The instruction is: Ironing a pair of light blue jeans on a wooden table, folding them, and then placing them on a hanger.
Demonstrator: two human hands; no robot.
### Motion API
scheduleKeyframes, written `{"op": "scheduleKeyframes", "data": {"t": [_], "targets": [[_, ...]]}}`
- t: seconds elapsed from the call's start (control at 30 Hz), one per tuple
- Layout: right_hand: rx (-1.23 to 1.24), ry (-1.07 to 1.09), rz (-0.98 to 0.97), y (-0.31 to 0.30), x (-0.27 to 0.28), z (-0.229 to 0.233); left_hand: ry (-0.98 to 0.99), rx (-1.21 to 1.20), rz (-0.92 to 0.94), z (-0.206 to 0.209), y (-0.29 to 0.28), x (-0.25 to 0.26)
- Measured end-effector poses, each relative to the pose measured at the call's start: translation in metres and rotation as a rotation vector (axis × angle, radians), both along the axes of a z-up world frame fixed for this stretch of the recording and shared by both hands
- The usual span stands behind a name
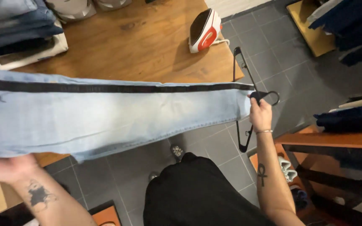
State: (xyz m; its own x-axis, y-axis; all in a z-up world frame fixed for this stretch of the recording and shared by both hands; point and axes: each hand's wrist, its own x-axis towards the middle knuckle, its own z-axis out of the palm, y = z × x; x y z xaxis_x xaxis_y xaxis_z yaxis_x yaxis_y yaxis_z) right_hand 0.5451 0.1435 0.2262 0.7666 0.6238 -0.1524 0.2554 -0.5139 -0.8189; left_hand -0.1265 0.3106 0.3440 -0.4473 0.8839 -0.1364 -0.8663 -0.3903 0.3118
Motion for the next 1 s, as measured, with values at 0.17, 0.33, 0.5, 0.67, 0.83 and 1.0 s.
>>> {"op": "scheduleKeyframes", "data": {"t": [0.17, 0.33, 0.5, 0.67, 0.83, 1.0], "targets": [[0.011, 0.048, 0.094, 0.045, -0.009, 0.038, -0.073, -0.063, 0.002, -0.071, 0.011, 0.040], [-0.153, -0.139, 0.296, 0.080, -0.030, 0.011, 0.002, -0.242, -0.122, -0.192, 0.020, 0.013], [-0.267, -0.298, 0.377, 0.112, -0.036, -0.038, -0.080, -0.378, -0.111, -0.260, 0.021, -0.011], [-0.323, -0.440, 0.497, 0.157, -0.057, -0.017, -0.139, -0.522, -0.007, -0.330, 0.015, -0.046], [-0.209, -0.440, 0.443, 0.182, -0.088, 0.022, 0.160, -0.839, -0.089, -0.335, 0.012, -0.059], [-0.217, -0.423, 0.401, 0.193, -0.096, 0.017, 0.389, -1.138, 0.079, -0.359, 0.002, -0.076]]}}
